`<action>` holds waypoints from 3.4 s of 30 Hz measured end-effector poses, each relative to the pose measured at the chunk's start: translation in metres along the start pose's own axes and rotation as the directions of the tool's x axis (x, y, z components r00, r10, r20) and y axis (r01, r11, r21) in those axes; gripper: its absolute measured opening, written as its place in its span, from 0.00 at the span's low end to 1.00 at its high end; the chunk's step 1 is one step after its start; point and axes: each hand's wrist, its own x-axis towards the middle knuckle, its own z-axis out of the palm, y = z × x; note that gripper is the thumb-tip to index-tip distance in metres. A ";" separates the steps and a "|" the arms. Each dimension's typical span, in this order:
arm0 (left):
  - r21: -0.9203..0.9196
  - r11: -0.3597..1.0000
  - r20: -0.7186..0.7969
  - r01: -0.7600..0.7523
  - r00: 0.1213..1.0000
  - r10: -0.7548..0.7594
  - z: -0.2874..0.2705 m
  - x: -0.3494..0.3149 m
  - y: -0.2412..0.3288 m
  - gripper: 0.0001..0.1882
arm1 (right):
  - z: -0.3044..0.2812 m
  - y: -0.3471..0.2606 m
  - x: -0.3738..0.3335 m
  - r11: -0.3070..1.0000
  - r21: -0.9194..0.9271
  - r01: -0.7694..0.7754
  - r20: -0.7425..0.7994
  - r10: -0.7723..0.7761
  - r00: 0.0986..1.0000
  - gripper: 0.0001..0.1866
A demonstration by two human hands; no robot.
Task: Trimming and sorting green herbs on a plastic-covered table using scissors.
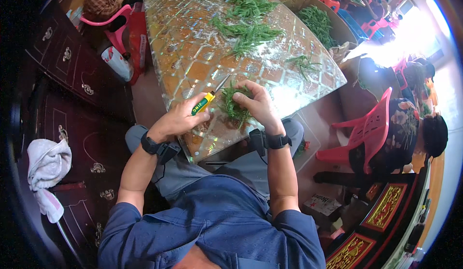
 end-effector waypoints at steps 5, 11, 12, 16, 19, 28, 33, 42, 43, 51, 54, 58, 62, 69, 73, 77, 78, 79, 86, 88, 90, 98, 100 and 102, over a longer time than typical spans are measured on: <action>0.023 0.999 0.006 0.024 1.000 -0.024 -0.008 0.000 0.007 0.30 | 0.001 -0.004 -0.004 0.997 -0.058 -0.057 0.005 0.058 0.998 0.15; 0.051 0.999 -0.026 0.015 1.000 -0.014 -0.008 0.000 0.003 0.30 | 0.015 -0.015 -0.005 0.999 -0.030 0.016 -0.006 -0.016 1.000 0.13; 0.054 0.998 -0.028 0.017 0.999 -0.015 -0.007 0.000 0.004 0.30 | 0.018 -0.017 -0.006 0.998 -0.042 0.053 -0.019 -0.054 0.998 0.13; 0.020 1.000 -0.038 0.006 0.999 -0.005 -0.005 0.000 0.004 0.30 | 0.015 -0.015 -0.003 0.995 -0.084 0.061 0.037 -0.058 0.998 0.12; 0.052 0.999 -0.032 0.011 0.999 -0.009 -0.004 0.001 0.003 0.31 | 0.018 -0.012 -0.001 0.997 -0.065 0.033 0.036 -0.031 0.999 0.10; 0.016 0.988 -0.175 -0.151 0.973 0.151 0.013 0.004 -0.006 0.23 | 0.027 0.012 0.010 0.967 -0.221 0.129 -0.268 -0.187 0.945 0.11; 0.005 0.991 -0.181 -0.133 0.975 0.132 0.016 0.006 -0.012 0.24 | 0.023 0.004 0.002 0.845 -0.534 0.039 -0.256 -0.206 0.944 0.12; 0.005 0.994 -0.195 -0.108 0.975 0.107 0.020 0.007 -0.017 0.25 | 0.025 0.006 0.000 0.815 -0.574 0.082 -0.244 -0.266 0.933 0.11; 0.012 0.995 -0.189 -0.101 0.977 0.101 0.019 0.007 -0.017 0.25 | 0.026 0.007 0.000 0.810 -0.578 0.098 -0.240 -0.283 0.928 0.11; 0.121 0.988 -0.101 -0.095 0.989 0.108 0.018 0.013 -0.017 0.27 | 0.032 0.015 0.004 0.834 -0.527 0.164 -0.126 -0.268 0.955 0.09; 0.144 0.988 -0.097 -0.046 0.993 0.061 0.018 0.012 -0.014 0.27 | 0.036 0.016 0.005 0.839 -0.513 0.181 -0.119 -0.278 0.953 0.09; 0.109 0.994 -0.113 -0.029 0.993 0.041 0.020 0.011 -0.012 0.27 | 0.035 0.025 0.004 0.913 -0.389 0.123 -0.193 -0.211 0.958 0.09; 0.096 0.994 -0.127 -0.050 0.990 0.062 0.023 0.013 -0.016 0.27 | 0.031 0.029 0.002 0.943 -0.324 0.078 -0.245 -0.164 0.956 0.09; 0.128 0.991 -0.022 0.023 1.000 -0.021 0.015 0.009 -0.010 0.28 | 0.034 0.021 0.004 0.908 -0.402 0.116 -0.196 -0.209 0.958 0.08; 0.099 0.995 0.019 0.030 0.999 -0.032 0.015 0.006 -0.008 0.29 | 0.041 0.026 0.008 0.869 -0.446 0.214 -0.195 -0.327 0.924 0.08; 0.042 0.999 0.052 0.015 0.999 -0.017 0.017 0.005 -0.007 0.29 | 0.041 0.026 0.008 0.871 -0.449 0.199 -0.197 -0.314 0.929 0.07; 0.039 0.999 0.051 0.013 0.999 -0.015 0.018 0.006 -0.007 0.28 | 0.040 0.026 0.008 0.871 -0.450 0.197 -0.202 -0.314 0.928 0.07; 0.036 0.999 0.052 0.009 0.999 -0.011 0.018 0.008 -0.006 0.28 | 0.039 0.026 0.009 0.882 -0.437 0.176 -0.199 -0.286 0.937 0.07; 0.042 0.988 -0.068 -0.148 0.986 0.151 0.033 0.007 -0.027 0.28 | 0.037 0.015 0.009 0.858 -0.469 0.210 -0.156 -0.315 0.936 0.09; 0.037 0.979 -0.046 -0.202 0.978 0.204 0.037 0.009 -0.035 0.29 | 0.034 0.022 0.008 0.905 -0.406 0.127 -0.170 -0.211 0.963 0.09; -0.116 0.992 -0.012 -0.056 0.998 0.055 0.041 0.007 -0.041 0.31 | 0.035 0.024 0.008 0.892 -0.413 0.184 -0.168 -0.273 0.947 0.09; -0.241 0.970 0.005 0.020 1.000 -0.020 0.048 0.009 -0.042 0.32 | 0.032 0.026 0.001 0.862 -0.453 0.230 -0.131 -0.319 0.939 0.08; -0.386 0.917 0.063 0.097 0.995 -0.079 0.046 0.009 -0.037 0.32 | 0.033 0.029 0.002 0.860 -0.456 0.229 -0.124 -0.316 0.941 0.08; -0.628 0.735 0.201 0.257 0.965 -0.166 0.045 0.010 -0.031 0.33 | 0.034 0.032 0.005 0.873 -0.446 0.196 -0.122 -0.276 0.953 0.08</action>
